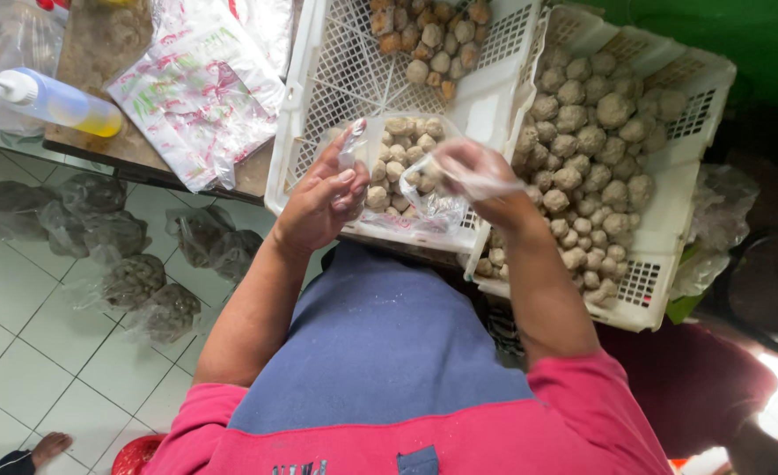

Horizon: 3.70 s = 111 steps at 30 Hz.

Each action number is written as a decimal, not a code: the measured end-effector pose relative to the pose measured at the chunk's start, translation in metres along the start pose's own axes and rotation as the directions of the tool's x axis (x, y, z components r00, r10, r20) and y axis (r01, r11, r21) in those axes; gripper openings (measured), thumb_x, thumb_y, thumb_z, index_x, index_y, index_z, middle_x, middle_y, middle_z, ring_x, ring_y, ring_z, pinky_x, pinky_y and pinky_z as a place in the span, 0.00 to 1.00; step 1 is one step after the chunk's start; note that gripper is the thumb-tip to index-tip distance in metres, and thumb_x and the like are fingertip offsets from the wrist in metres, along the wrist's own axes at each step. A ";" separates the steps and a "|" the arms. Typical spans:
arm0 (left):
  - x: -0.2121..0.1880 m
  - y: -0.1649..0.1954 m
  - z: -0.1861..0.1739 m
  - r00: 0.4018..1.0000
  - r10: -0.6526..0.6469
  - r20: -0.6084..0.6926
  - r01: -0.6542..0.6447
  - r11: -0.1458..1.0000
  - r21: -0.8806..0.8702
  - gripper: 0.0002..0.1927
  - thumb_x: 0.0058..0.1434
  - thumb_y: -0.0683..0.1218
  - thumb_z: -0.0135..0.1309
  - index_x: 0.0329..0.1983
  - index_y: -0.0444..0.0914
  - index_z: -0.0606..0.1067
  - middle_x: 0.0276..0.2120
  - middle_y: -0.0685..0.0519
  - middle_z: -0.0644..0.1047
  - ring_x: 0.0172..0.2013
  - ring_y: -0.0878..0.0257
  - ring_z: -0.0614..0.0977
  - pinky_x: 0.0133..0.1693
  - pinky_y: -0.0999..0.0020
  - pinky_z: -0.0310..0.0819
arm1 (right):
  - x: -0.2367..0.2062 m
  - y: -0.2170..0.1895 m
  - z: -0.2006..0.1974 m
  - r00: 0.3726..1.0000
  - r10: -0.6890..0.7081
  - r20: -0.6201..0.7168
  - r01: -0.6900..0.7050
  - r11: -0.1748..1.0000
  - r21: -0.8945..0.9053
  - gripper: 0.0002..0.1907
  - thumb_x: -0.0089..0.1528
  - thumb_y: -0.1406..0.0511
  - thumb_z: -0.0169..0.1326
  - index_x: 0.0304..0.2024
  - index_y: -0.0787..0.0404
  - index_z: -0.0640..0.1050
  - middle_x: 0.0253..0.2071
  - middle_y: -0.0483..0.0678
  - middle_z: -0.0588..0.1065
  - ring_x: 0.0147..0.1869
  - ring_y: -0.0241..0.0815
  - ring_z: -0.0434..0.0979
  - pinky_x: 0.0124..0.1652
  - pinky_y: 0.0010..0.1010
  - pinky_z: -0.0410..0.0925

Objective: The person holds open a plastic bag inside a crate and picks meatballs one at a time from an adjacent crate, placing them into the bag until it is filled. They then lift the filled bag, set it aside, and squeeze yellow liquid from a squeeze bottle into the bag of meatballs.

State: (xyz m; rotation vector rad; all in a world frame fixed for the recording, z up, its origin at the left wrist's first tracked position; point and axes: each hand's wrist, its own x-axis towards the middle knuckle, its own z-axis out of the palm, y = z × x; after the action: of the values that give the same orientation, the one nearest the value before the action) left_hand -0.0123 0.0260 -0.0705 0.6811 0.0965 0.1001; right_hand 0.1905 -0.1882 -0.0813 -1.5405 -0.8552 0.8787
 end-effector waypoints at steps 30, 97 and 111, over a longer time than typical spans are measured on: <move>0.014 -0.031 0.001 0.996 -0.073 -0.043 0.070 0.995 -0.069 0.43 0.66 0.38 0.48 0.83 0.49 0.48 0.39 0.53 0.67 0.29 0.72 0.63 0.31 0.80 0.58 | -0.104 0.059 -0.069 0.830 0.270 -0.487 -0.539 0.170 -0.825 0.16 0.60 0.72 0.56 0.50 0.60 0.79 0.47 0.64 0.78 0.48 0.68 0.78 0.44 0.56 0.72; 0.014 -0.030 -0.001 0.998 -0.045 -0.035 0.040 0.990 -0.132 0.42 0.66 0.41 0.51 0.82 0.49 0.51 0.35 0.52 0.67 0.27 0.72 0.65 0.30 0.78 0.61 | -0.082 0.020 -0.069 0.900 0.226 -0.373 -0.429 0.611 -0.665 0.16 0.61 0.64 0.60 0.51 0.61 0.79 0.45 0.62 0.78 0.49 0.59 0.78 0.49 0.47 0.71; 0.005 -0.017 0.000 0.993 0.023 -0.118 -0.051 0.970 -0.236 0.40 0.70 0.43 0.49 0.83 0.52 0.49 0.38 0.54 0.68 0.28 0.72 0.66 0.32 0.77 0.62 | -0.043 0.037 -0.003 0.998 -0.060 0.009 0.058 0.902 -0.428 0.19 0.63 0.72 0.53 0.58 0.63 0.76 0.48 0.54 0.78 0.47 0.46 0.82 0.49 0.32 0.76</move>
State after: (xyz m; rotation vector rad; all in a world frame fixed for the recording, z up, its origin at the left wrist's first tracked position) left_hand -0.0067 0.0138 -0.0818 0.4362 0.1791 0.1842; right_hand 0.1759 -0.2324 -0.1140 -1.8822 -1.1416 0.6681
